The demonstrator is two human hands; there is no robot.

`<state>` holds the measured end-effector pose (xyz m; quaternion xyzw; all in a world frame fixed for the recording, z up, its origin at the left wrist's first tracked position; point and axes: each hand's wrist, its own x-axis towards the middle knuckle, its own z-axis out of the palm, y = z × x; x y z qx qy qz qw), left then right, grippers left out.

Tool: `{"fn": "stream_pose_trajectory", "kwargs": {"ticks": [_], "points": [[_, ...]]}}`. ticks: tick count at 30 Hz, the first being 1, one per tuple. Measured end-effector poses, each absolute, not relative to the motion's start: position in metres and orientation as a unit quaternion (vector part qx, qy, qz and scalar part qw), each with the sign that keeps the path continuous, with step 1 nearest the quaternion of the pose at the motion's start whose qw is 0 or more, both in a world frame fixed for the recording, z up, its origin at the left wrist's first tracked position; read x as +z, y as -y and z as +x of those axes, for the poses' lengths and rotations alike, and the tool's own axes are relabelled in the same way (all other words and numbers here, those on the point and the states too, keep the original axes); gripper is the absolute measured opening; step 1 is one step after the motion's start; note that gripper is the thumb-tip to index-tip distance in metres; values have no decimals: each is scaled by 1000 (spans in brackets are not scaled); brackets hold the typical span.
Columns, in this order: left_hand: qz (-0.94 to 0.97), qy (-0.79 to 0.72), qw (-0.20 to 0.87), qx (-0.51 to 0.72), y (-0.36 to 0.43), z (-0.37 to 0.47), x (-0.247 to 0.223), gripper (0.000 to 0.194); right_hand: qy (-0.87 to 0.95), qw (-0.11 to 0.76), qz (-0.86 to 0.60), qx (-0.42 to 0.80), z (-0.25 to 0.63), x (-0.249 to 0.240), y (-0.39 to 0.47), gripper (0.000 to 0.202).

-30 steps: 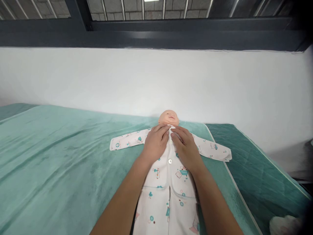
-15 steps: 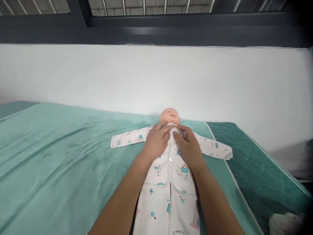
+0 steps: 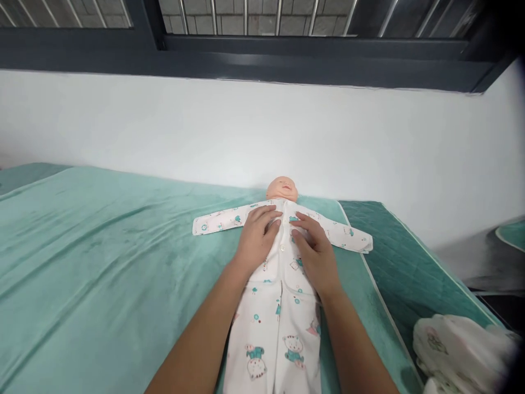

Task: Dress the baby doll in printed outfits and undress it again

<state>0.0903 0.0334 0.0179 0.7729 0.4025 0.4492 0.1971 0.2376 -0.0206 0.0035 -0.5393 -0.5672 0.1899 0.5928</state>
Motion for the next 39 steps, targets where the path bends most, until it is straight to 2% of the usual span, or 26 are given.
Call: {"fn": "stream_pose_trajectory", "kwargs": {"ticks": [4, 14, 20, 29, 34, 39], "points": [[783, -395, 199, 438, -28, 86, 12, 28, 584, 591, -534, 158, 236, -1, 25, 22], [752, -409, 259, 447, -32, 88, 14, 25, 589, 583, -544, 134, 235, 4, 25, 23], [752, -408, 256, 450, -32, 88, 14, 23, 597, 571, -547, 134, 236, 3, 24, 25], [736, -398, 315, 449, -34, 86, 16, 21, 640, 524, -548, 124, 238, 2, 23, 25], [745, -405, 291, 444, -34, 89, 17, 18, 643, 520, -551, 112, 237, 0, 22, 22], [756, -405, 272, 436, -33, 90, 18, 20, 660, 505, -548, 94, 238, -1, 20, 40]]}}
